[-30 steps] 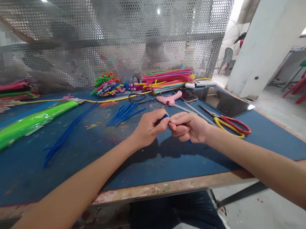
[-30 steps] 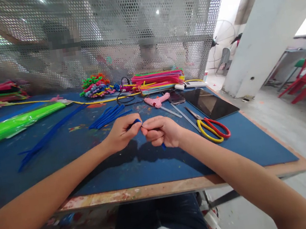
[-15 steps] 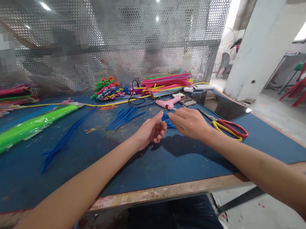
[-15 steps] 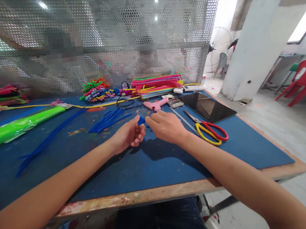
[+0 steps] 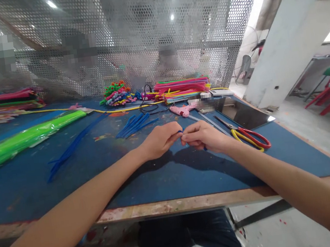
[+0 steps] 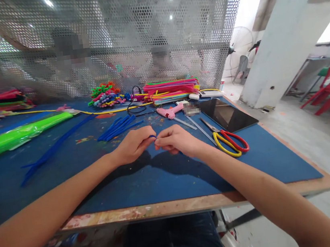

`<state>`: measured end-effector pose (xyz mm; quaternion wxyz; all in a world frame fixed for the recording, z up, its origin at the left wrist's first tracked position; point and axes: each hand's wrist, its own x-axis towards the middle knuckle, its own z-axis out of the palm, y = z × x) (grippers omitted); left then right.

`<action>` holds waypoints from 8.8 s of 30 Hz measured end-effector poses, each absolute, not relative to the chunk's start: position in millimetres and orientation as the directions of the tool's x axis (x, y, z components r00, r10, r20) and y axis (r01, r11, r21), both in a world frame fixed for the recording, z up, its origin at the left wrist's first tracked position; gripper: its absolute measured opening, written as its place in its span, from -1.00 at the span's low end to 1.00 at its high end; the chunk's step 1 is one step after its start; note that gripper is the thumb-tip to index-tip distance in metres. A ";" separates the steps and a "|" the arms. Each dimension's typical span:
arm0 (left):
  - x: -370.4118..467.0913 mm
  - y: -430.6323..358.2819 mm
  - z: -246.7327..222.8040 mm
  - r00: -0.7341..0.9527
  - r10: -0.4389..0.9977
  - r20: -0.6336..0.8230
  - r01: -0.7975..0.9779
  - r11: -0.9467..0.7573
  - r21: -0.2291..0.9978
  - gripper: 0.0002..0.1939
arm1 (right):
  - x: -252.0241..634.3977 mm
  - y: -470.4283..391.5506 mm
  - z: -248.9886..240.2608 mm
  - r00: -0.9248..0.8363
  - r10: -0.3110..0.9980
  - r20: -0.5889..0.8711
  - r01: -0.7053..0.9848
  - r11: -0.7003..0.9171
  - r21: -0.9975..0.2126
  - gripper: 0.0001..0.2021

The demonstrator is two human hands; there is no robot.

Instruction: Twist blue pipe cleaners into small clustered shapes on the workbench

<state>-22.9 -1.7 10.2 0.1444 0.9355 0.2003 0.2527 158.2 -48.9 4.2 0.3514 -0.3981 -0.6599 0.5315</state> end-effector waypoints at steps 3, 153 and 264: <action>-26.5 -1.7 11.7 0.846 0.375 0.380 0.250 -0.907 0.339 -0.73 | 163.1 -45.0 4.6 -0.645 0.732 -0.219 -0.045 -0.323 -0.945 -0.87; 4.9 -13.0 -3.5 0.113 0.994 0.000 -0.348 0.039 0.937 -0.64 | 143.9 -42.1 -4.2 -0.257 0.754 0.605 0.669 0.591 -0.452 -0.78; -27.2 -1.0 23.5 0.856 0.338 0.392 0.225 -0.925 0.307 -0.84 | 154.7 -42.5 -0.1 -0.290 0.938 -0.190 -0.316 -0.281 -0.906 -0.91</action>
